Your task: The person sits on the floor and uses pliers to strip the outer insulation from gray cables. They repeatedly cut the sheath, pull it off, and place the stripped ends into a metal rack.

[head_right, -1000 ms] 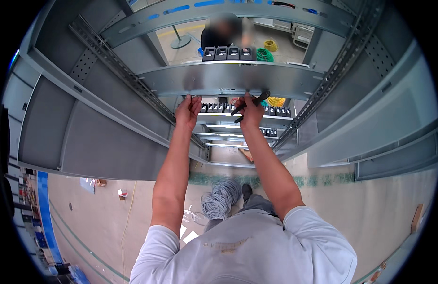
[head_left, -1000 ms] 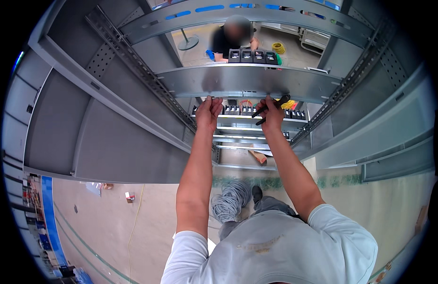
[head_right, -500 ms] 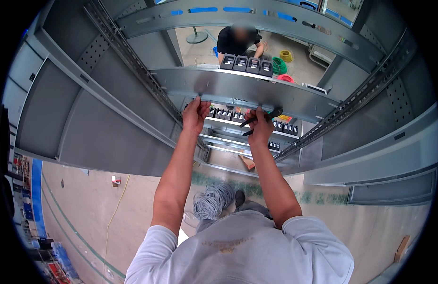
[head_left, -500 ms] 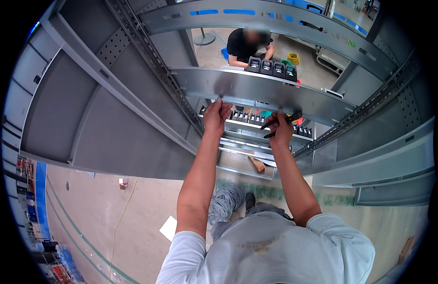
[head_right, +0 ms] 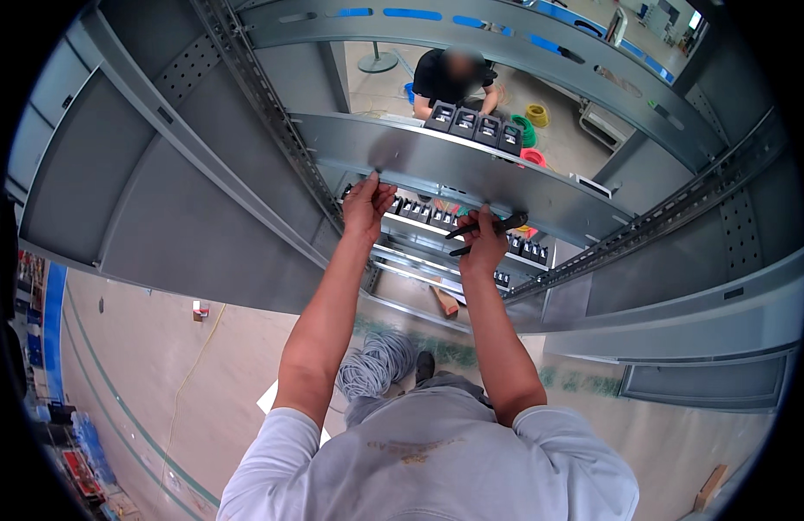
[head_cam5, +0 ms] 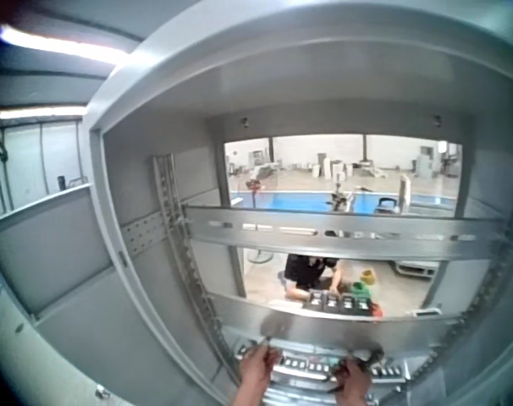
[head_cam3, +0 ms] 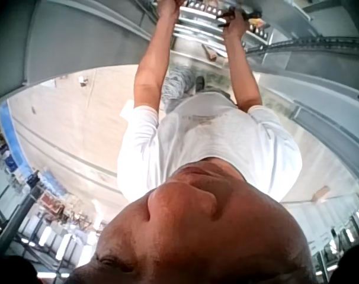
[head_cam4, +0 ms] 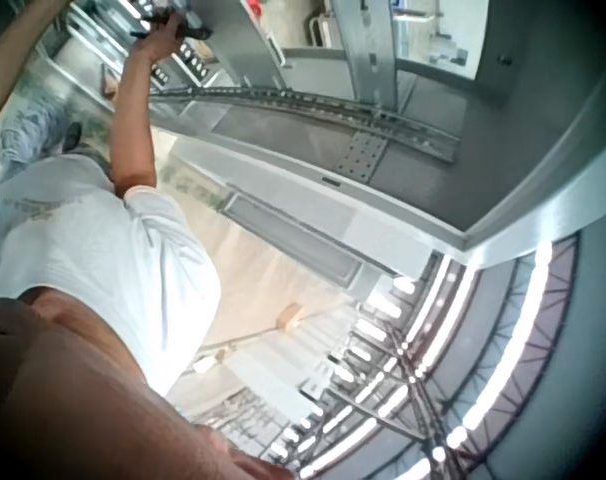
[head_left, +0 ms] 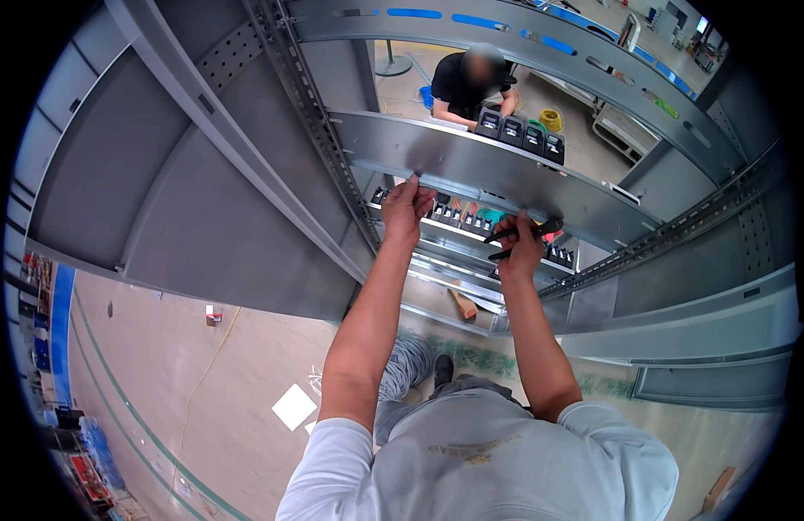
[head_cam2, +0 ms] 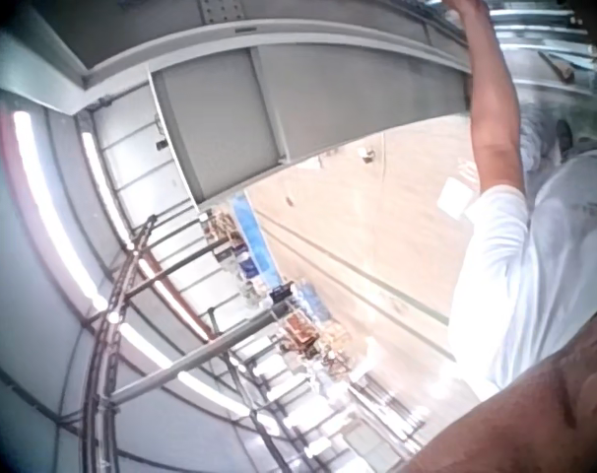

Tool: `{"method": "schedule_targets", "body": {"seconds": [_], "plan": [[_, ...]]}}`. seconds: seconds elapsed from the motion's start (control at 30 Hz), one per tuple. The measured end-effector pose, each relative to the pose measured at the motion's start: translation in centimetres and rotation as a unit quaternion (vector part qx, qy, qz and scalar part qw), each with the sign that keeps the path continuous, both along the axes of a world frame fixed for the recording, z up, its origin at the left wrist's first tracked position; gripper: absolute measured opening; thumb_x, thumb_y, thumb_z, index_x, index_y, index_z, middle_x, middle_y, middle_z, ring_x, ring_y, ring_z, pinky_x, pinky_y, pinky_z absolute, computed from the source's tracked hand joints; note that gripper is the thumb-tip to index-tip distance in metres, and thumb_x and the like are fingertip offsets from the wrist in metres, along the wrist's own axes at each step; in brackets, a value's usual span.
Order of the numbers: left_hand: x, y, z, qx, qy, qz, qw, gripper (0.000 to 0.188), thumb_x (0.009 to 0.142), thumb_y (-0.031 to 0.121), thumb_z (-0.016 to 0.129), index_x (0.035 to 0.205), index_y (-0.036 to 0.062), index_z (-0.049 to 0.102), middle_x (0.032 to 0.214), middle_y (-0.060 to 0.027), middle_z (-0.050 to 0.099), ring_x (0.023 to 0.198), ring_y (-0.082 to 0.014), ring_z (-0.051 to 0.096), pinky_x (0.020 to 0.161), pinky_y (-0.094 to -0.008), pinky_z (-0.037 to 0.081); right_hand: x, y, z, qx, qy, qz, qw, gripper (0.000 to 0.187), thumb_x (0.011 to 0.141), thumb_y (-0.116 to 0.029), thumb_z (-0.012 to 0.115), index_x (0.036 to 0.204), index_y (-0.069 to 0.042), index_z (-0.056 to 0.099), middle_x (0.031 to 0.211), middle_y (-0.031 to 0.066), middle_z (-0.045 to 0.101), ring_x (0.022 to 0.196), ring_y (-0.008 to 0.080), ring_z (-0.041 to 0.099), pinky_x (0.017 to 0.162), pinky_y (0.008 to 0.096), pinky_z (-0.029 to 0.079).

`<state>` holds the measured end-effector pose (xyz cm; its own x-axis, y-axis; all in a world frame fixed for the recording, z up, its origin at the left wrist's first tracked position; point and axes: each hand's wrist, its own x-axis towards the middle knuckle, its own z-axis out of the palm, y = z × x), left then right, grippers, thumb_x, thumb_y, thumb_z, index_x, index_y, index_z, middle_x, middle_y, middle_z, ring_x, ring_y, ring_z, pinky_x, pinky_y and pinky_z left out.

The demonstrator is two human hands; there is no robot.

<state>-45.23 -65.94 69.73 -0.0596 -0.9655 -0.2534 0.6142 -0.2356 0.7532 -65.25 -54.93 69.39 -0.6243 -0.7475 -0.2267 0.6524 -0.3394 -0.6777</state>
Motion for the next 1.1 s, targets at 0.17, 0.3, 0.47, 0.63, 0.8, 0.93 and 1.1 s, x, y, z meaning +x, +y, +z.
{"method": "schedule_targets", "body": {"seconds": [0.17,0.3,0.47,0.63,0.8,0.93,1.1], "plan": [[0.1,0.1,0.5,0.005,0.004,-0.008,1.0,0.024,0.103,0.026,0.064,0.098,0.0027,0.062,0.086,-0.0082,0.07,0.084,-0.0229,0.075,0.069,-0.0298,0.061,0.2,0.4,1.1,0.008,-0.004,-0.01,1.0,0.021,0.097,-0.016,0.072,0.097,-0.004,0.055,0.086,0.0119,0.067,0.073,0.0213,0.068,0.07,0.0365,0.062],[0.5,0.0,0.5,0.012,-0.016,-0.017,1.0,0.024,0.103,0.027,0.064,0.102,0.0039,0.064,0.086,-0.0075,0.07,0.086,-0.0222,0.075,0.072,-0.0314,0.061,0.3,0.2,1.0,0.022,-0.008,-0.014,1.0,0.02,0.097,-0.016,0.072,0.097,-0.003,0.056,0.088,0.0119,0.067,0.071,0.0205,0.067,0.068,0.0345,0.061],[0.8,0.1,0.6,0.012,-0.016,-0.018,1.0,0.019,0.102,0.025,0.067,0.101,0.0061,0.063,0.085,-0.0055,0.07,0.084,-0.0192,0.074,0.069,-0.0284,0.061,0.6,0.6,1.8,0.026,0.006,-0.018,0.999,0.019,0.098,-0.016,0.071,0.09,-0.005,0.058,0.082,0.0094,0.067,0.067,0.0187,0.067,0.062,0.0317,0.058],[0.5,0.5,1.3,0.016,-0.011,-0.005,1.0,0.019,0.101,0.026,0.067,0.097,0.0074,0.066,0.082,-0.005,0.071,0.08,-0.0196,0.075,0.066,-0.0283,0.061,0.5,0.6,1.1,0.004,0.0,-0.015,1.0,0.017,0.097,-0.015,0.072,0.091,-0.005,0.059,0.084,0.0099,0.069,0.067,0.0189,0.068,0.065,0.0321,0.059],[0.7,0.5,1.1,0.012,-0.022,-0.007,1.0,0.021,0.102,0.026,0.066,0.096,0.0056,0.064,0.082,-0.0056,0.07,0.081,-0.0199,0.075,0.067,-0.0287,0.061,0.3,0.5,0.5,0.009,-0.008,-0.014,1.0,0.016,0.097,-0.014,0.072,0.092,-0.005,0.059,0.085,0.0102,0.069,0.067,0.0196,0.068,0.067,0.0331,0.06],[0.8,0.1,0.9,0.009,-0.033,-0.011,0.999,0.02,0.102,0.026,0.066,0.097,0.0064,0.063,0.083,-0.0044,0.069,0.084,-0.019,0.074,0.069,-0.0289,0.061,0.0,0.3,0.0,0.006,-0.002,-0.003,1.0,0.017,0.097,-0.014,0.071,0.092,-0.005,0.058,0.084,0.0101,0.069,0.068,0.0199,0.069,0.065,0.0321,0.059],[0.9,0.0,0.7,-0.003,-0.011,-0.016,1.0,0.018,0.102,0.021,0.066,0.1,0.003,0.064,0.087,-0.009,0.072,0.083,-0.0222,0.075,0.071,-0.03,0.061,0.4,0.5,0.8,-0.007,0.007,-0.007,1.0,0.018,0.097,-0.014,0.071,0.09,-0.004,0.057,0.086,0.0114,0.068,0.069,0.0207,0.068,0.069,0.0337,0.058]]}}
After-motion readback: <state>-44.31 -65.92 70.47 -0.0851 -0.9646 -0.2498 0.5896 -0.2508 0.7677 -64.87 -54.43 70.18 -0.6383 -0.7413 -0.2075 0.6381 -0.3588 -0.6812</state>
